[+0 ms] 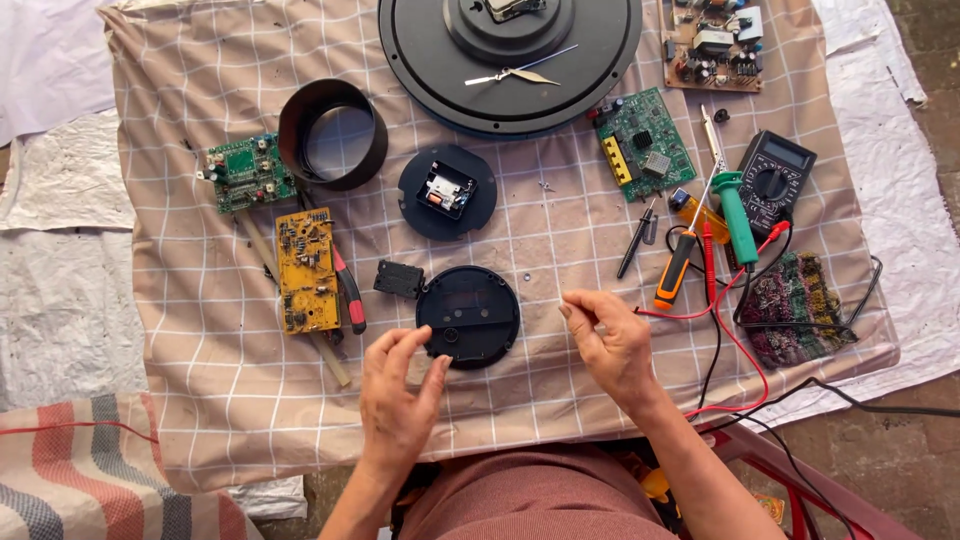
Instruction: The person disassembles a circular electronic device, removing the back cover and internal components. They use a multimeter to test connections on a circuit board and then reassemble the device by placing the components back into the housing and securing the cover.
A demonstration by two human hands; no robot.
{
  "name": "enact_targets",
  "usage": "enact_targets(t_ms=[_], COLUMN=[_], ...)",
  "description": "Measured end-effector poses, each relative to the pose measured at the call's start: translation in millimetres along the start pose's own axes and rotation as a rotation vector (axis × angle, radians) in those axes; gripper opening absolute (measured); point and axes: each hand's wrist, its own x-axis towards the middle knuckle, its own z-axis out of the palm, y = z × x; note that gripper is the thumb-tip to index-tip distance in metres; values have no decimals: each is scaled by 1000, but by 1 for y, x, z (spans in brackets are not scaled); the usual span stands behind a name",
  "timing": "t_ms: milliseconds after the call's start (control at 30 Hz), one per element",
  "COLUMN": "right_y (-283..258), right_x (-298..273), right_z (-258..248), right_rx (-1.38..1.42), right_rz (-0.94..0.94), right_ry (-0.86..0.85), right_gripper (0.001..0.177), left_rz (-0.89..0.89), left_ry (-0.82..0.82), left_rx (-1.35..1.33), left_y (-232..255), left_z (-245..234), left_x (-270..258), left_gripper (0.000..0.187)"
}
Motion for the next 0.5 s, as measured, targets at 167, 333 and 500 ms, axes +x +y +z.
enact_targets(t_ms=[167, 333, 500], right_y=[6, -1, -24], right_x=[0, 17, 14], right_z=[2, 12, 9], right_rx=[-37, -87, 120], right_rz=[-83, -212, -102], right_ry=[-27, -7, -198], right_gripper=[15, 15, 25], left_rz=[-56, -70, 57], left_ry=[-50, -10, 60], left_rx=[-30, -46, -158], left_y=[-4, -3, -2], left_z=[6, 13, 14], left_x=[-1, 3, 3], left_gripper=[43, 28, 19])
